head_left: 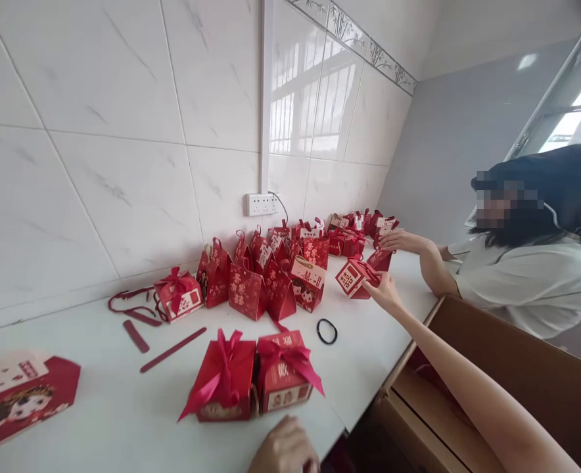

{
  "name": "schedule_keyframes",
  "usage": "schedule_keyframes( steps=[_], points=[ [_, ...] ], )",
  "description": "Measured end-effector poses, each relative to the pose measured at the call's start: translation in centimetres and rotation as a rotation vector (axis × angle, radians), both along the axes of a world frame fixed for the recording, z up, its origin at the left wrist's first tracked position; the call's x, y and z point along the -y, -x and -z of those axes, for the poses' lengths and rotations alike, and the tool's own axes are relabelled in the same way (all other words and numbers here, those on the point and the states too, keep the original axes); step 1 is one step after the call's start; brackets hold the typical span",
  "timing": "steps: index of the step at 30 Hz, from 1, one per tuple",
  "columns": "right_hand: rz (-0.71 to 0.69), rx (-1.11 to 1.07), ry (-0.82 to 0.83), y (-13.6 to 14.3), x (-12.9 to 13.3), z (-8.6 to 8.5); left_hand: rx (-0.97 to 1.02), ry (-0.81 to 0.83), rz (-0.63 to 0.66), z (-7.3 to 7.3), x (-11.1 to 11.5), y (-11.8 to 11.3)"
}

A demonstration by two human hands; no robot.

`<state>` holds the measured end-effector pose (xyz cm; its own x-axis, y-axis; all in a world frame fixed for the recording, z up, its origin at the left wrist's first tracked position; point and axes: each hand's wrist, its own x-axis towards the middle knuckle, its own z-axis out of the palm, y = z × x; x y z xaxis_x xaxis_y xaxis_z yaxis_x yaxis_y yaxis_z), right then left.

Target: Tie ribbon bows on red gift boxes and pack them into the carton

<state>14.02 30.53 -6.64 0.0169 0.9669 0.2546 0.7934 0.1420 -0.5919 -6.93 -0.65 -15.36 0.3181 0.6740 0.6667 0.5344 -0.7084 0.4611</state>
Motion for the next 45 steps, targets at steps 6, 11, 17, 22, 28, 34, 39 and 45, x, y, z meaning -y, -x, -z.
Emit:
schedule_keyframes(
  steps=[6, 11, 17, 22, 28, 34, 39, 45],
  points=[
    [-0.120, -0.006, -0.070, -2.7, 6.1, -0.3, -0.057, -0.231, -0.053, -5.1, 2.3, 0.9],
    [-0.162, 0.024, -0.028, -3.2, 8.1, 1.8, 0.056, -0.453, -0.459, -7.6, 3.6, 7.8],
    [-0.273, 0.067, -0.178, -1.0, 11.3, 0.4, 0.261, 0.300, -0.534, -5.8, 3.2, 15.0],
    [-1.029, 0.181, -0.091, 5.6, 16.3, -1.3, 0.398, 0.641, -0.284, -5.3, 1.9, 15.0],
    [-1.113, 0.160, 0.091, 9.2, 17.7, -1.1, 0.391, 0.704, -0.238, -5.4, 2.2, 14.1],
    [-0.707, 0.145, 0.002, 4.0, 16.0, 0.1, 0.431, 0.655, -0.349, -5.2, 3.5, 12.8],
    [-0.330, 0.262, 0.093, 0.5, 13.6, 0.9, 0.442, 0.568, -0.503, -4.0, 3.0, 10.4],
    [-0.303, 0.268, -0.125, 2.4, 19.0, -2.8, 0.211, 0.370, -0.719, -2.0, 3.4, 6.0]
  ],
)
